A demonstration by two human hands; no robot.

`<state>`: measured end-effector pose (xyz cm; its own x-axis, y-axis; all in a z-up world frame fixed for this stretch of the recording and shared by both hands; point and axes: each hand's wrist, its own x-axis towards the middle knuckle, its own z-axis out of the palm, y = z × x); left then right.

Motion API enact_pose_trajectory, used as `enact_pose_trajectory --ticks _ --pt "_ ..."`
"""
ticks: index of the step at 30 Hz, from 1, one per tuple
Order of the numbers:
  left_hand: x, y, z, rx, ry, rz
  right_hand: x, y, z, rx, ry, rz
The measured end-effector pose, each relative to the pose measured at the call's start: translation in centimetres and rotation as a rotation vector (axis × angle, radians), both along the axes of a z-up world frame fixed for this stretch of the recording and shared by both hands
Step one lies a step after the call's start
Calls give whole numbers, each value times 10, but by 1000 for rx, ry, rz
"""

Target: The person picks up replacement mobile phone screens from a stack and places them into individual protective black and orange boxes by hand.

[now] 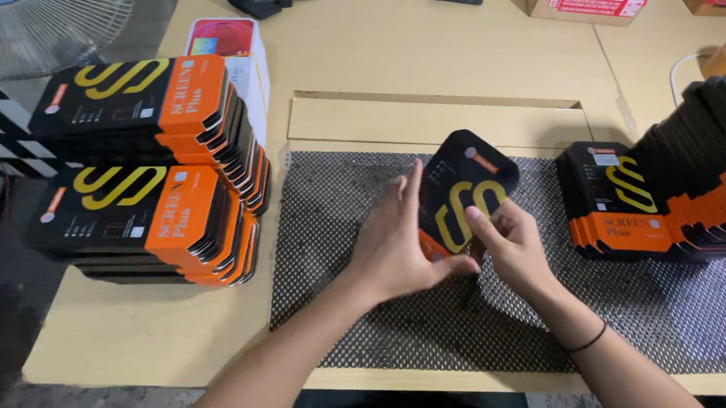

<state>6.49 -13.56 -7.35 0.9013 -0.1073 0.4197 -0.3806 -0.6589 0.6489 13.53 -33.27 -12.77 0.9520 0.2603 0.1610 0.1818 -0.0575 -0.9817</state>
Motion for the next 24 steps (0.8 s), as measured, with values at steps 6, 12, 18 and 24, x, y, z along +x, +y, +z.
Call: enact_pose_trajectory --ticks 6,12,18,24 --pt "5 -1 -12 118 89 3 -12 12 18 86 -16 -159" --pt "10 19 -19 490 307 45 15 -20 34 358 -24 -396" --pt "17 36 -12 560 477 174 13 -11 29 243 206 -334" --pt "27 23 -24 142 -6 87 -18 23 28 -143 215 -3"
